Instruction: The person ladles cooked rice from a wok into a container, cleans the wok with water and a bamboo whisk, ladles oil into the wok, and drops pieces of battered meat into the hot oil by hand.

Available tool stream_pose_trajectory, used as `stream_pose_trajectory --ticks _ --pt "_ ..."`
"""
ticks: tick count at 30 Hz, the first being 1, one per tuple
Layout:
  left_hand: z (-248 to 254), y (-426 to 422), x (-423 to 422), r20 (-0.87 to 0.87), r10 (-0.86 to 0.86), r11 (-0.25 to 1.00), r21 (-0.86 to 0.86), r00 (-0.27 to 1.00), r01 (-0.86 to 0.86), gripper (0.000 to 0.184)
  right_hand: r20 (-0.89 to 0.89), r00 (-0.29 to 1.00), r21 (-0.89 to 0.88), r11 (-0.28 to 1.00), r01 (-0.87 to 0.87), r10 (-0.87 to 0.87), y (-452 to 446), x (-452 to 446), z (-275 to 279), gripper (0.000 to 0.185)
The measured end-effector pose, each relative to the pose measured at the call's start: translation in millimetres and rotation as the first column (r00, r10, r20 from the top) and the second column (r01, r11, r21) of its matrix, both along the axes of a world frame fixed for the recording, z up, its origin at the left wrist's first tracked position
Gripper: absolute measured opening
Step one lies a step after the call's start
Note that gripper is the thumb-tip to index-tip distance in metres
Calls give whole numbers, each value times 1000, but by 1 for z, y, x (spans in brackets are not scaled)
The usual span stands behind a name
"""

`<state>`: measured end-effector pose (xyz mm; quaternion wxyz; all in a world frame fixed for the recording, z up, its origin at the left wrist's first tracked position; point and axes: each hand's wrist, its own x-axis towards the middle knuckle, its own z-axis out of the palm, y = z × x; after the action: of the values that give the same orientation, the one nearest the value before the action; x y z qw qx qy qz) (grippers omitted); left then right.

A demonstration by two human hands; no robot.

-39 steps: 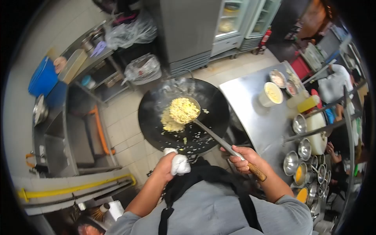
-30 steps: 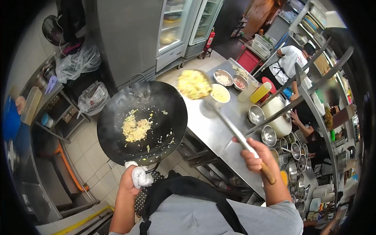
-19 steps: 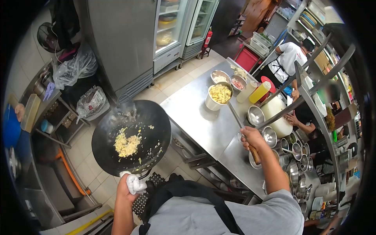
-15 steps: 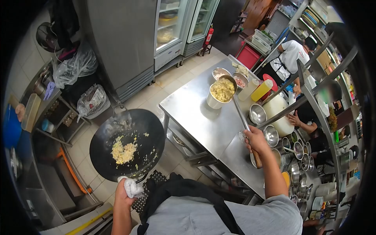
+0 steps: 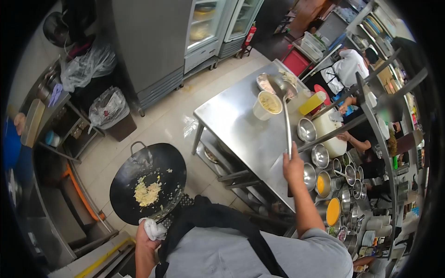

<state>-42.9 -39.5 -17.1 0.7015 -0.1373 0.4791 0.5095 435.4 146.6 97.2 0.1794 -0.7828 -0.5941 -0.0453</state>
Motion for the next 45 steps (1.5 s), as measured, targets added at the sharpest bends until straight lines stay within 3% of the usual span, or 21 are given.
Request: stream_pose_trajectory --ticks 1,2,4,5,7,8,12,14,16,19,21,23,25,26,28,30,33,35,38,41,45 --pt "8 -3 3 44 27 999 -22 999 -26 20 -450 892 -40 996 -80 53 -9 5 20 49" --pt "24 -21 -11 56 120 991 -71 991 -116 20 -823 563 -72 972 -226 70 -6 -18 41 48" --pt "61 27 -22 112 38 999 29 993 -42 19 -911 407 -186 947 -263 -66 -9 -80 81 45" --pt "-64 94 -71 -89 -333 777 538 939 326 21 -947 253 -290 871 -396 -200 18 -128 91 44" --pt "-103 122 -82 286 -273 912 380 919 153 19 -923 241 -384 771 -508 -301 22 -179 70 30" --pt "-118 180 -64 218 -86 991 115 972 62 22 -904 255 -427 691 -583 -344 48 -212 49 25" --pt "-95 183 -68 191 -62 976 215 980 20 17 -883 374 -469 566 -678 -285 71 -281 17 23" --pt "-109 152 -22 -75 215 965 167 974 -200 12 -860 474 -495 539 -682 -189 89 -302 -46 20" --pt "-94 112 18 -105 141 990 38 984 -138 22 -826 533 -540 528 -656 -183 77 -294 -43 17" --pt "-52 81 55 -362 149 984 142 920 -104 24 -821 518 -562 498 -660 -241 53 -319 -46 19" --pt "-75 88 61 -312 94 994 91 945 -69 24 -823 428 -556 383 -738 -373 41 -339 -65 23" --pt "-103 119 36 -59 48 983 181 997 -36 20 -795 368 -558 345 -754 -481 39 -339 -76 24" --pt "-110 123 13 82 11 962 272 997 -33 22 -549 267 -528 81 -846 -792 48 -322 -71 29" --pt "-103 118 6 67 -77 984 167 995 65 25 -549 259 -524 86 -847 -794 48 -306 -67 29" --pt "-84 107 6 52 -250 968 10 967 250 29 -275 -140 -240 209 -948 -951 33 -250 -51 33" --pt "-107 93 12 43 -349 936 57 936 346 28 -177 -304 -122 327 -937 -936 8 -192 -17 40" --pt "-160 76 9 168 -327 945 57 930 322 25 -249 -542 -52 570 -820 -803 -31 -104 42 48" --pt "-159 74 14 56 -412 911 2 909 413 22 -381 -653 -51 720 -692 -655 -52 -63 82 50" --pt "-152 68 24 99 -322 944 -38 941 327 21 -796 -460 -136 857 -497 -393 -45 -14 110 44" --pt "-139 67 31 145 -248 956 -121 958 266 20 -889 -339 -241 943 -228 -309 -4 14 110 34" --pt "-117 68 37 69 -237 960 -138 969 244 19 -860 -298 -377 910 -174 -413 40 50 61 24"
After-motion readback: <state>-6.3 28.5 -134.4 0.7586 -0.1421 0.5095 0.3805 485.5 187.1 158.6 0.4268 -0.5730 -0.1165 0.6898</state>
